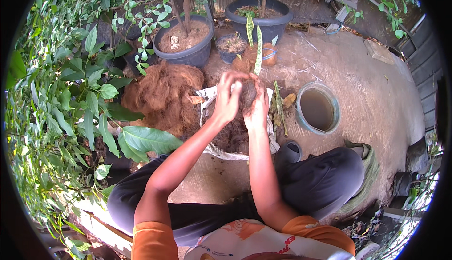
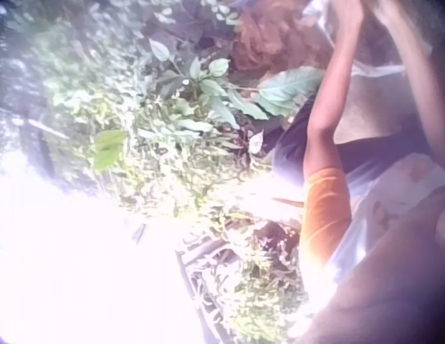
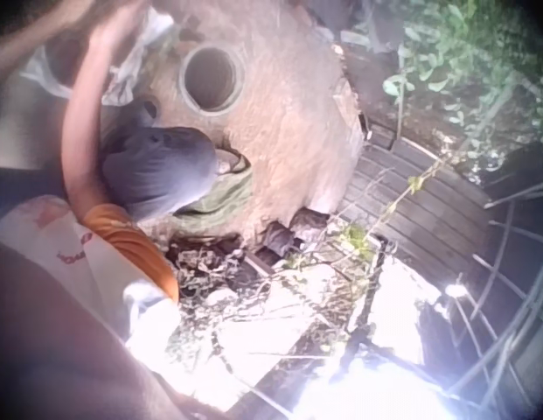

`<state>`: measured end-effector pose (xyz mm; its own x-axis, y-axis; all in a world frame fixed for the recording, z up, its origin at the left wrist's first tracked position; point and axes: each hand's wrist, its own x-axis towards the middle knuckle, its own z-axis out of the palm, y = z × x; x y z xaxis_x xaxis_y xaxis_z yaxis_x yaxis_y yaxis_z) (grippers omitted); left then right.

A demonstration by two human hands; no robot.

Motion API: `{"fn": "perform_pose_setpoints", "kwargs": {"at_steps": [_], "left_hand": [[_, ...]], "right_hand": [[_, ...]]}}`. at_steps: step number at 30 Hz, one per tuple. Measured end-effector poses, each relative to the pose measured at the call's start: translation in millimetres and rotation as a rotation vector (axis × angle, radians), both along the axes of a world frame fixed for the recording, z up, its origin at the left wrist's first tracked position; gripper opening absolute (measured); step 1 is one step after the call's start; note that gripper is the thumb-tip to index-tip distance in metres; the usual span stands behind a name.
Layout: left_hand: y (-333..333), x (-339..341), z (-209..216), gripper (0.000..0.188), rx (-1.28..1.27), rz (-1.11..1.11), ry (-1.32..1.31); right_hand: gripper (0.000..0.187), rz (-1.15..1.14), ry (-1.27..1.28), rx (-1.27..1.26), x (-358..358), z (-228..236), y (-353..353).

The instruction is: The person sits on the ground and repeatedly wraps plant cuttings with soil and fibrous material by hand. They form compact soil balls around the cuttings and place them into a white bag.

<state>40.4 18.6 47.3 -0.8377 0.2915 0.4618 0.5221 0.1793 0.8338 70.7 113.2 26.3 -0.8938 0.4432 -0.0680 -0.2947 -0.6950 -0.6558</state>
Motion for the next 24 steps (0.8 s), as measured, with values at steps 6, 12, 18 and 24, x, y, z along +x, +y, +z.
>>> {"fn": "perform_pose_setpoints", "kwargs": {"at_steps": [6, 12, 18, 24], "left_hand": [[1, -13, 27, 0.075, 0.543, -0.148, -0.894], [3, 3, 41, 0.048, 0.478, -0.114, -0.815], [16, 11, 20, 0.039, 0.554, -0.185, -0.754], [29, 22, 31, 0.053, 0.489, -0.101, -0.845]], "right_hand": [[0.035, 0.028, 0.044, 0.598, 3, 24, -26], [0.064, -0.125, 0.003, 0.936, 9, 30, -23], [0.059, -0.17, 0.088, 0.598, 1, 16, -15], [0.051, -0.301, -0.008, 0.56, 0, 15, -10]]}}
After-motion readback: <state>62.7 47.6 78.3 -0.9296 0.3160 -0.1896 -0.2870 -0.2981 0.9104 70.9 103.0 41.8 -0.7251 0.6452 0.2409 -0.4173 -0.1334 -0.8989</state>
